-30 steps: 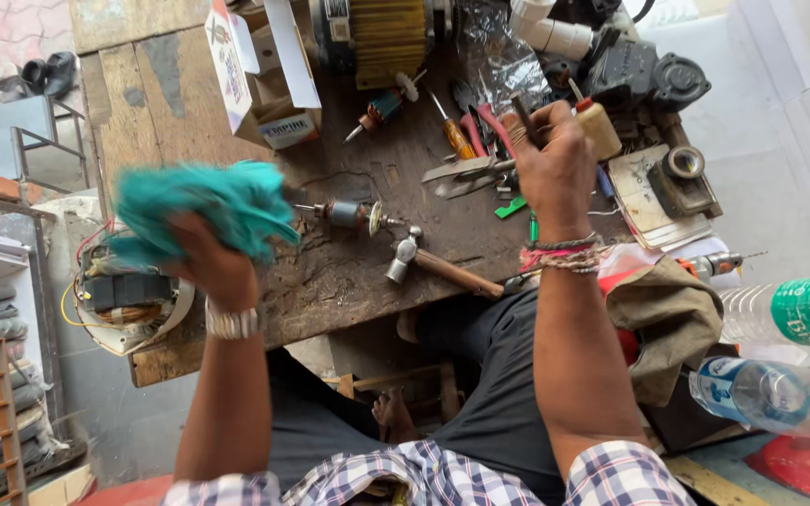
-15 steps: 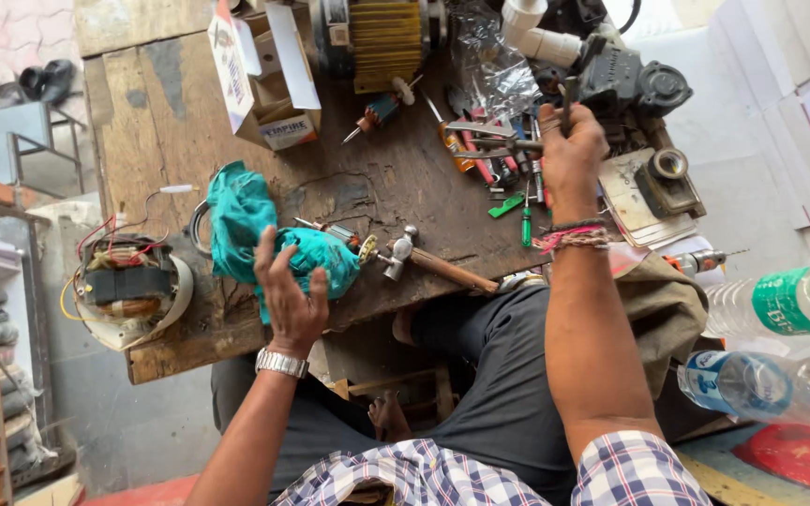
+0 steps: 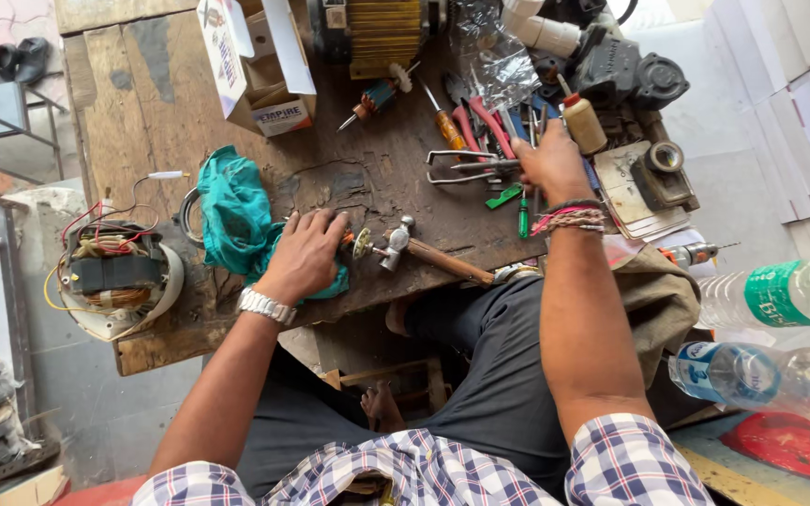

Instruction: The person secures a small motor rotor in a bench vise, uses a screwdriver to adjust components, wipes the rotor with a cloth, applies liquid from a bottle, and continues to manipulate the rotor with pliers and a screwdriver. The person handles the rotor, vise, screwdriver, cloth, and bottle.

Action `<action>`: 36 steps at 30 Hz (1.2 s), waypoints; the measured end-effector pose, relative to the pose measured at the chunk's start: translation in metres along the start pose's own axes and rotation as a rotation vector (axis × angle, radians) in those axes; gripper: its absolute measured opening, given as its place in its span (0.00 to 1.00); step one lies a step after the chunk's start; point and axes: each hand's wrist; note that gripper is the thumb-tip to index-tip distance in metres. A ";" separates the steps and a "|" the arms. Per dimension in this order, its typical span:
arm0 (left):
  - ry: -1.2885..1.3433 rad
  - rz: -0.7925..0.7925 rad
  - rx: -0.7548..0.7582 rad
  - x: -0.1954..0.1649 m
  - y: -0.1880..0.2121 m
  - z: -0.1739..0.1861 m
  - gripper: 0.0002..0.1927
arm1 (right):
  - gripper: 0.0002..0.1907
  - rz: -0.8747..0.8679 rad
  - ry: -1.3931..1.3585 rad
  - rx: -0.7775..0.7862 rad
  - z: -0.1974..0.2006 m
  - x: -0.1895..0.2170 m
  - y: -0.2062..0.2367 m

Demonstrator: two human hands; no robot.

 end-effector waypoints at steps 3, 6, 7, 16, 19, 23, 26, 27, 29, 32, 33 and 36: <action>0.106 0.104 0.120 0.000 -0.005 0.003 0.30 | 0.27 0.050 0.298 -0.041 0.008 -0.009 -0.006; 0.205 0.117 0.064 0.001 -0.015 0.006 0.29 | 0.26 0.116 0.444 -0.188 0.015 -0.008 0.000; 0.279 0.160 -0.001 0.001 -0.020 0.005 0.29 | 0.25 0.142 0.468 -0.249 0.014 -0.005 0.003; 0.443 0.207 -0.687 -0.025 -0.074 -0.053 0.29 | 0.19 0.681 -0.009 0.082 -0.040 0.049 0.023; 0.322 0.158 -0.720 -0.022 -0.075 -0.066 0.30 | 0.21 0.625 -0.084 0.279 -0.053 0.055 0.023; 0.276 0.155 -0.743 -0.018 -0.071 -0.075 0.32 | 0.23 0.642 -0.024 0.413 -0.062 0.062 0.021; 0.251 0.151 -0.734 -0.016 -0.069 -0.076 0.33 | 0.24 0.656 0.007 0.475 -0.067 0.068 0.025; 0.247 0.151 -0.725 -0.015 -0.068 -0.076 0.34 | 0.24 0.663 0.012 0.489 -0.069 0.070 0.027; 0.256 0.146 -0.717 -0.015 -0.068 -0.075 0.34 | 0.25 0.692 0.015 0.499 -0.072 0.074 0.032; 0.278 0.134 -0.727 -0.014 -0.067 -0.076 0.34 | 0.24 0.732 0.009 0.488 -0.076 0.080 0.038; 0.287 0.132 -0.734 -0.013 -0.067 -0.076 0.34 | 0.23 0.733 0.006 0.487 -0.077 0.082 0.039; 0.309 0.123 -0.737 -0.013 -0.067 -0.078 0.34 | 0.19 0.740 0.001 0.485 -0.081 0.086 0.042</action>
Point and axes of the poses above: each hand's wrist, its own y-axis away from the middle knuckle, its own z-axis out of the back of the hand, x = y × z
